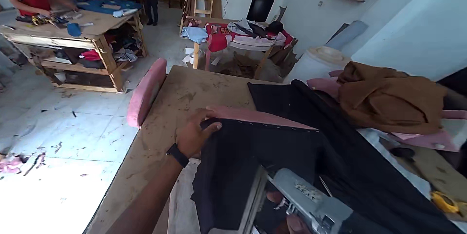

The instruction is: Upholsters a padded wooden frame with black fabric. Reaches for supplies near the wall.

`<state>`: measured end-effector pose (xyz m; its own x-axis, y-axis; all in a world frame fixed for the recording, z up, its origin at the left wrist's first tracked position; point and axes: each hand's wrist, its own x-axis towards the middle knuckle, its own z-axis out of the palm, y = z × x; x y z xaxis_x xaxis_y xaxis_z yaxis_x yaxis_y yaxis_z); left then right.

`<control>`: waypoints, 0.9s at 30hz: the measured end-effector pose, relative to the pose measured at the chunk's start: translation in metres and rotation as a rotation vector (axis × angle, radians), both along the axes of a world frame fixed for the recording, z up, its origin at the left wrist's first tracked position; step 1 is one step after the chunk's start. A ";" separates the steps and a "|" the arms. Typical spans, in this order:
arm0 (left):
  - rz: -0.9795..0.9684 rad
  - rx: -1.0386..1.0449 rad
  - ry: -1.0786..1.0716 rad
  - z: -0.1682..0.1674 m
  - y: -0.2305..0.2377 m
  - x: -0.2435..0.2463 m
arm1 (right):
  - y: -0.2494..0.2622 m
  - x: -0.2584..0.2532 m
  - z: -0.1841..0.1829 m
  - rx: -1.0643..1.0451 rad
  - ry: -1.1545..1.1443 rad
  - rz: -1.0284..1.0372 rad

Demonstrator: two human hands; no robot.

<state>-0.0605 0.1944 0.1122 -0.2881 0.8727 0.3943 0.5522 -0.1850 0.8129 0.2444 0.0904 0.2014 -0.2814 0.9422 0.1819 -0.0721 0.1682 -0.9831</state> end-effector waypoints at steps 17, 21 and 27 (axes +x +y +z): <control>-0.585 0.057 -0.241 -0.025 0.053 -0.058 | 0.072 -0.128 -0.016 -0.126 -0.420 -0.247; -0.587 0.057 -0.247 -0.028 0.057 -0.059 | 0.070 -0.142 -0.006 -0.200 -0.480 -0.314; -0.623 0.052 -0.234 -0.027 0.060 -0.065 | 0.062 -0.156 -0.001 -0.207 -0.488 -0.317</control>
<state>-0.1250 0.2541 0.0848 0.1808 0.8851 0.4288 0.1395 -0.4547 0.8797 0.0884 0.1525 0.2009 0.0139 0.9956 -0.0926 0.4167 -0.0900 -0.9046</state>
